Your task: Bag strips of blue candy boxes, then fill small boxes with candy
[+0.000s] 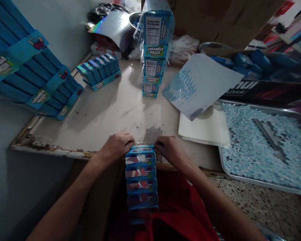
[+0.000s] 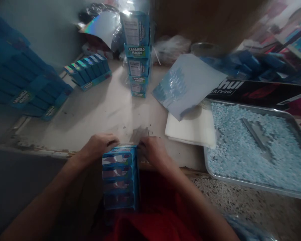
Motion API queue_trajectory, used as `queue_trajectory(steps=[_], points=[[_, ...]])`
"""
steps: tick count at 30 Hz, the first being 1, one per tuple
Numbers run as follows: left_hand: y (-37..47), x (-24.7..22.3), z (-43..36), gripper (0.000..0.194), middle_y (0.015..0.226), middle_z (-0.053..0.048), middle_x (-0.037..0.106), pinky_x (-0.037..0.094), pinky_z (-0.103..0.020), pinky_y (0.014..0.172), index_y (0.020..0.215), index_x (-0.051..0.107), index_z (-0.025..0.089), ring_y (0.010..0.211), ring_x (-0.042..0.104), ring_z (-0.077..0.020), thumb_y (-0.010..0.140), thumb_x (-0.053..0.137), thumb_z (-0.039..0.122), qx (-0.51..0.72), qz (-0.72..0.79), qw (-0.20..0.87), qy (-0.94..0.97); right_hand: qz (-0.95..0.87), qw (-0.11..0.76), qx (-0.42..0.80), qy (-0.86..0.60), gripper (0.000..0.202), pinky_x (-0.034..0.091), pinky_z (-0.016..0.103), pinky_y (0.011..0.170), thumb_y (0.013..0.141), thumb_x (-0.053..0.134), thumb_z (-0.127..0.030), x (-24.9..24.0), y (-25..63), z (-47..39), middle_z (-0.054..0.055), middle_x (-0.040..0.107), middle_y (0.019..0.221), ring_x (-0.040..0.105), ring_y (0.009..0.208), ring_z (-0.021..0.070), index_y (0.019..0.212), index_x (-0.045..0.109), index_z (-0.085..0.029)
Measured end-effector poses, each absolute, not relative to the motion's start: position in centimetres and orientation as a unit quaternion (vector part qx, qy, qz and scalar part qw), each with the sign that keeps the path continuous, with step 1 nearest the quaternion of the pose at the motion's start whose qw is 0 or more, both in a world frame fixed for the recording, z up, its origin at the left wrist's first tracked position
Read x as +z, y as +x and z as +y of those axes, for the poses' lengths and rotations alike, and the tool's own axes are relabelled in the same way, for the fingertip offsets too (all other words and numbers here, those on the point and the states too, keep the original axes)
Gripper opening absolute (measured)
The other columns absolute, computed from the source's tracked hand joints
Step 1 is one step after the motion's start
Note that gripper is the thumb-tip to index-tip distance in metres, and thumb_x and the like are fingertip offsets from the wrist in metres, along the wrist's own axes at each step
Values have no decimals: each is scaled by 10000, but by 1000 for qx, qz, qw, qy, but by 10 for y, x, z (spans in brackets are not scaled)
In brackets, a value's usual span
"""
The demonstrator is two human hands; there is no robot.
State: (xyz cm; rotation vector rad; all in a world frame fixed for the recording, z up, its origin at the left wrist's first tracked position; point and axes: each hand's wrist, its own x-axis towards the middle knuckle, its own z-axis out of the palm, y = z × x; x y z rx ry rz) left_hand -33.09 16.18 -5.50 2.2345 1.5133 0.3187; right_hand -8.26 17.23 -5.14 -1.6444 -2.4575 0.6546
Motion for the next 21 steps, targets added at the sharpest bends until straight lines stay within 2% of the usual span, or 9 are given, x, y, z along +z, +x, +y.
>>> queue_trajectory(steps=[4, 7, 11, 14, 17, 21], points=[[-328, -31, 153, 282, 859, -38, 685, 405, -275, 659, 772, 746, 202, 712, 615, -139, 959, 550, 280, 128, 565, 175, 797, -788, 97, 210, -571, 134, 289, 272, 595, 873, 646, -204, -21, -86, 173, 20, 733, 707, 634, 663, 152, 780, 742, -212], [-328, -23, 134, 272, 890, -26, 723, 425, -281, 658, 827, 767, 232, 748, 650, -156, 971, 569, 349, 174, 605, 156, 761, -784, 106, 179, -584, 140, 271, 284, 584, 871, 633, -209, -1, -91, 162, 24, 721, 690, 607, 621, 153, 767, 727, -212], [-332, -24, 121, 170, 872, -2, 780, 514, -273, 715, 907, 799, 253, 797, 708, -179, 899, 681, 374, 288, 619, 248, 687, -764, 184, 150, -600, 136, 340, 277, 617, 899, 599, -215, 11, -96, 145, 35, 732, 787, 616, 666, 155, 838, 720, -216], [-335, -23, 126, 152, 890, 10, 792, 534, -280, 736, 915, 807, 264, 804, 718, -184, 875, 712, 375, 282, 609, 280, 687, -768, 189, 144, -595, 142, 363, 277, 639, 914, 585, -208, 4, -97, 142, 44, 723, 819, 624, 707, 157, 835, 703, -207], [-335, -27, 131, 160, 949, 2, 783, 508, -295, 779, 891, 798, 268, 875, 712, -188, 927, 663, 347, 268, 614, 160, 725, -786, 144, 124, -589, 144, 320, 281, 617, 922, 581, -197, -20, -92, 148, 37, 723, 827, 615, 699, 156, 833, 694, -208], [-333, -49, 131, 208, 992, -26, 769, 466, -319, 808, 964, 777, 268, 952, 682, -207, 988, 572, 296, 253, 594, -5, 764, -790, 147, 56, -593, 147, 283, 291, 619, 949, 565, -206, -61, -85, 157, 41, 723, 854, 624, 745, 165, 852, 676, -207]])
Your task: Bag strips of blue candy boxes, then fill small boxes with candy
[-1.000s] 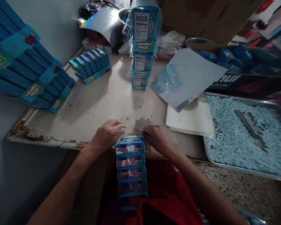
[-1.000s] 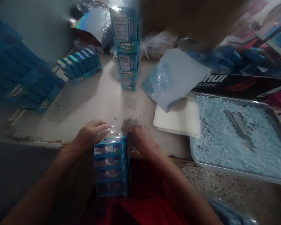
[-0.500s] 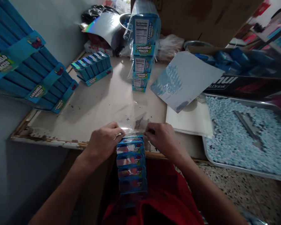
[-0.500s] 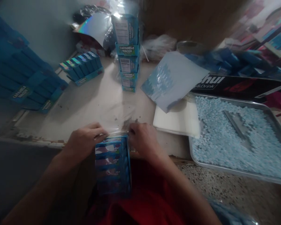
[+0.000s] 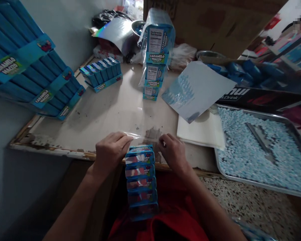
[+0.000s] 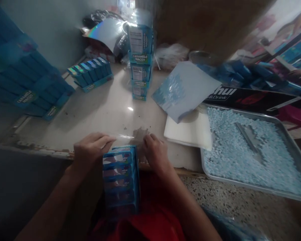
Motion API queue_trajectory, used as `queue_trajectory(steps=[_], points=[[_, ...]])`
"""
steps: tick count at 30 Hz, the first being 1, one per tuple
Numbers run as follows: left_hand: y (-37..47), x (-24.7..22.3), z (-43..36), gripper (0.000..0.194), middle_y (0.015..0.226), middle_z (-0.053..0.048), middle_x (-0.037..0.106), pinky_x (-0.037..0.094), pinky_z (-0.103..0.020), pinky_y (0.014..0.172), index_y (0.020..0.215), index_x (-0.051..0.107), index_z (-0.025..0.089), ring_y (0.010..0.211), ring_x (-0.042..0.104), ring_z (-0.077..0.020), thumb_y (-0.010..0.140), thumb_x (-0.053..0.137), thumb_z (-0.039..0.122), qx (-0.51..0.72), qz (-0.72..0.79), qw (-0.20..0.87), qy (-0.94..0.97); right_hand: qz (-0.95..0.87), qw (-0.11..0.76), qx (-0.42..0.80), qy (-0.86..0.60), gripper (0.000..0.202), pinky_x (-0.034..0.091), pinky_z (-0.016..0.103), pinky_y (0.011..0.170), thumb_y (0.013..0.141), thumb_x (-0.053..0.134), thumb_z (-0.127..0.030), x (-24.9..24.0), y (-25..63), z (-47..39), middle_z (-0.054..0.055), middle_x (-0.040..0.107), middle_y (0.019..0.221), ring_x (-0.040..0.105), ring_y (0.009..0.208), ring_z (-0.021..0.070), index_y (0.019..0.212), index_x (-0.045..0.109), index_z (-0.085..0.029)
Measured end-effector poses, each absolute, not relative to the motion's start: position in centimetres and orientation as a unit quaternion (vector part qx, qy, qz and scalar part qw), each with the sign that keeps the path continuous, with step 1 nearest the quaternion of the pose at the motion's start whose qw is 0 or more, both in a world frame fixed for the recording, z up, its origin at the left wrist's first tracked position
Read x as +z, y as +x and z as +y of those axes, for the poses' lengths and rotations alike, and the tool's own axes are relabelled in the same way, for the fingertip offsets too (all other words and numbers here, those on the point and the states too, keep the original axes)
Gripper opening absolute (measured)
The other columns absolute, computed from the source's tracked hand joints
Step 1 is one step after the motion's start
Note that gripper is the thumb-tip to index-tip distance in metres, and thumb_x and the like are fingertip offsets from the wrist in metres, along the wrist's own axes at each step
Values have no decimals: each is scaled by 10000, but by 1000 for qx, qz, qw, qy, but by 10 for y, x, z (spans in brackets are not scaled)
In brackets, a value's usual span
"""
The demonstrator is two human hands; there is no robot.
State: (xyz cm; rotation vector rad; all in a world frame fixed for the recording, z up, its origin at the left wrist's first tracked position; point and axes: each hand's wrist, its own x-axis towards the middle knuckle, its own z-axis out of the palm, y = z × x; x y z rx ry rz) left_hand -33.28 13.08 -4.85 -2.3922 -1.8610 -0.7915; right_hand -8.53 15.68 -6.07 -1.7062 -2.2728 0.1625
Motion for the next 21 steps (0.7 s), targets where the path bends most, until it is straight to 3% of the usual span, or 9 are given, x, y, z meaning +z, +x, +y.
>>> queue_trajectory(steps=[6, 11, 14, 19, 21], points=[[-334, -81, 130, 280, 749, -41, 690, 355, -315, 647, 711, 681, 220, 766, 607, -199, 960, 586, 306, -184, -621, 31, -761, -818, 126, 66, -558, 106, 312, 301, 659, 954, 578, -244, -83, -91, 160, 45, 742, 858, 621, 764, 187, 943, 681, -223], [-341, -85, 145, 205, 702, -41, 635, 255, -303, 589, 702, 630, 191, 689, 545, -170, 895, 630, 260, -144, -623, 14, -769, -869, 112, 57, -479, 136, 321, 319, 691, 955, 598, -251, -82, -94, 169, 47, 708, 870, 589, 802, 191, 839, 658, -217], [-352, -89, 162, 136, 647, 10, 581, 256, -266, 575, 833, 686, 195, 621, 499, -129, 848, 703, 329, -162, -591, -98, -784, -884, 127, 33, -450, 192, 317, 329, 711, 990, 567, -279, -88, -96, 181, 53, 698, 868, 573, 829, 195, 839, 658, -203], [-370, -98, 175, 133, 576, 67, 447, 299, -194, 541, 780, 686, 179, 542, 401, -74, 812, 680, 308, -165, -544, -360, -740, -903, 141, 63, -400, 123, 299, 331, 672, 927, 661, -271, -98, -96, 186, 11, 662, 767, 537, 719, 165, 832, 646, -194], [-373, -94, 175, 170, 581, 67, 465, 313, -186, 534, 854, 722, 188, 548, 408, -77, 838, 657, 344, -141, -531, -424, -720, -901, 153, 77, -398, 98, 299, 327, 664, 900, 681, -272, -99, -94, 181, 8, 662, 780, 539, 721, 164, 845, 649, -198]])
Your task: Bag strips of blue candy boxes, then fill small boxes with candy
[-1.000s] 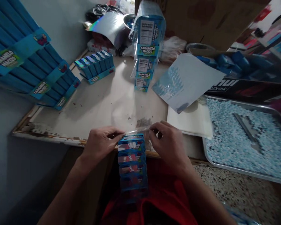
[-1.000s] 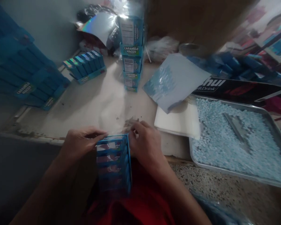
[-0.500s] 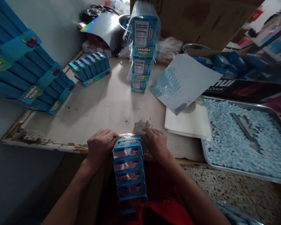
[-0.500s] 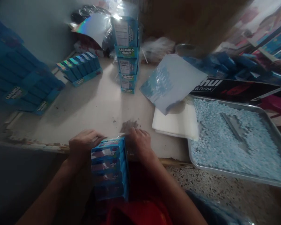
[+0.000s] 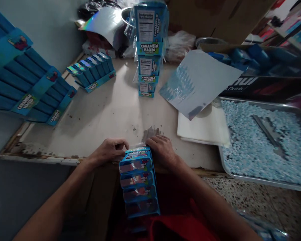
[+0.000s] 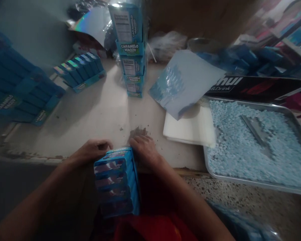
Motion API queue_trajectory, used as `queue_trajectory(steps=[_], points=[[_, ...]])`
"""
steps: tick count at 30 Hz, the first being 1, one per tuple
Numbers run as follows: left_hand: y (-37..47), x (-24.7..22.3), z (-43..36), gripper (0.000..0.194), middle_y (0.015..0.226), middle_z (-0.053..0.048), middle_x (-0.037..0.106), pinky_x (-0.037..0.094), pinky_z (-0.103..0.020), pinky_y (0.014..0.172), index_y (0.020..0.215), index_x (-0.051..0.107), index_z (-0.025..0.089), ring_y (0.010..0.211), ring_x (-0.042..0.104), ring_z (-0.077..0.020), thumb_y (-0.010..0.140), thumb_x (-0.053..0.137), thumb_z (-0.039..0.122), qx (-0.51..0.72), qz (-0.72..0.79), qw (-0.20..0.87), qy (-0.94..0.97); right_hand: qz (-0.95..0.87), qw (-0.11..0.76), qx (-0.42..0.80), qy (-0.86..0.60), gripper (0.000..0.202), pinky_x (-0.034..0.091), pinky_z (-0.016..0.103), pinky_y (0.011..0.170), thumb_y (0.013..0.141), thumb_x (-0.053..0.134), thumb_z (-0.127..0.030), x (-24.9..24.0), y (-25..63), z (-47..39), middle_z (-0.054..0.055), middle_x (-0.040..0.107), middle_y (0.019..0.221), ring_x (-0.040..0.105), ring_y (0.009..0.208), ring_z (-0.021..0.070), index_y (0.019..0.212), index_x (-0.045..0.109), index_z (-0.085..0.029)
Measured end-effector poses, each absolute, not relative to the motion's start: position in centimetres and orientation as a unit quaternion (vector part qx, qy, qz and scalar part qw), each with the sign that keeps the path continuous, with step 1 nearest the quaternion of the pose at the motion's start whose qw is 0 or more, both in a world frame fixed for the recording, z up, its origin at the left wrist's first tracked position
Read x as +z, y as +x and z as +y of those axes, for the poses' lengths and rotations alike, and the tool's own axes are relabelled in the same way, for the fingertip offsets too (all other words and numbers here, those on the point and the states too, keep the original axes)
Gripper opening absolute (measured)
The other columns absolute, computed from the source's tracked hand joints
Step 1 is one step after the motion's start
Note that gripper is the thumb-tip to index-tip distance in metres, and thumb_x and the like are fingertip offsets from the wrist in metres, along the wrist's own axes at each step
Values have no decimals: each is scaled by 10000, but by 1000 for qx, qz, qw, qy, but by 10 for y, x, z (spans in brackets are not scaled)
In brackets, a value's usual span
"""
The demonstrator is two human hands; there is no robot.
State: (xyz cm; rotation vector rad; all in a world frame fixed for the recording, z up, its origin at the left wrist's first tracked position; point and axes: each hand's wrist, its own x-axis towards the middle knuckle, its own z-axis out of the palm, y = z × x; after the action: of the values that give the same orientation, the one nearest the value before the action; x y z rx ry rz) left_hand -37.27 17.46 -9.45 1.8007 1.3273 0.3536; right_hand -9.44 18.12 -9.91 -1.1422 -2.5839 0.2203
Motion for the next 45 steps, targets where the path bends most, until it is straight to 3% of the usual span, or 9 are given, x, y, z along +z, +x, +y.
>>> queue_trajectory(steps=[5, 9, 14, 22, 30, 37, 41, 45], points=[[-366, -73, 172, 277, 867, -2, 718, 430, -204, 666, 949, 748, 214, 760, 624, -128, 936, 533, 388, 102, 491, 439, 745, -880, 142, 146, -428, 58, 321, 306, 653, 855, 691, -217, -94, -92, 177, 29, 682, 814, 569, 760, 170, 798, 685, -202], [-355, -60, 170, 177, 765, 6, 721, 334, -227, 567, 782, 758, 246, 629, 588, -131, 840, 595, 285, 11, 544, 294, 786, -857, 71, 229, -456, 217, 322, 284, 605, 853, 606, -59, -82, -94, 182, 40, 699, 755, 552, 656, 130, 692, 695, -174], [-343, -52, 167, 149, 746, 10, 740, 351, -247, 581, 724, 759, 258, 650, 628, -152, 779, 628, 211, 40, 590, 227, 774, -818, 38, 270, -507, 228, 301, 280, 568, 861, 643, -114, -63, -93, 187, 37, 701, 674, 554, 598, 128, 661, 733, -177], [-329, -30, 134, 173, 891, 6, 757, 449, -252, 683, 882, 763, 240, 784, 690, -152, 944, 613, 300, 229, 604, 104, 757, -779, 134, 245, -562, 205, 339, 273, 617, 889, 641, -149, -21, -95, 173, 65, 736, 795, 621, 722, 150, 730, 768, -175], [-324, -37, 80, 137, 914, -2, 769, 528, -254, 796, 1004, 765, 231, 842, 722, -162, 941, 645, 250, 313, 605, 11, 732, -793, 190, 187, -548, 199, 373, 270, 613, 943, 595, -186, -7, -98, 132, 32, 757, 838, 643, 697, 144, 930, 785, -241], [-311, -6, 66, 74, 852, 29, 775, 568, -293, 745, 921, 769, 259, 766, 731, -176, 884, 706, 266, 337, 704, 115, 615, -778, 244, 184, -549, 188, 449, 256, 630, 913, 591, -159, 10, -108, 116, 28, 770, 816, 671, 663, 133, 947, 769, -213], [-300, -7, 61, 123, 931, 9, 781, 549, -303, 751, 975, 779, 257, 842, 738, -192, 906, 682, 226, 317, 713, -9, 625, -758, 290, 166, -561, 161, 501, 250, 623, 906, 625, -180, 7, -110, 107, 19, 771, 778, 702, 666, 142, 887, 780, -222], [-300, -22, 54, 231, 1022, -22, 792, 553, -307, 905, 1099, 765, 220, 947, 742, -193, 904, 672, 137, 344, 659, -91, 663, -769, 365, 59, -522, 141, 552, 258, 611, 899, 658, -162, -2, -109, 97, 0, 776, 777, 712, 640, 133, 892, 774, -242]])
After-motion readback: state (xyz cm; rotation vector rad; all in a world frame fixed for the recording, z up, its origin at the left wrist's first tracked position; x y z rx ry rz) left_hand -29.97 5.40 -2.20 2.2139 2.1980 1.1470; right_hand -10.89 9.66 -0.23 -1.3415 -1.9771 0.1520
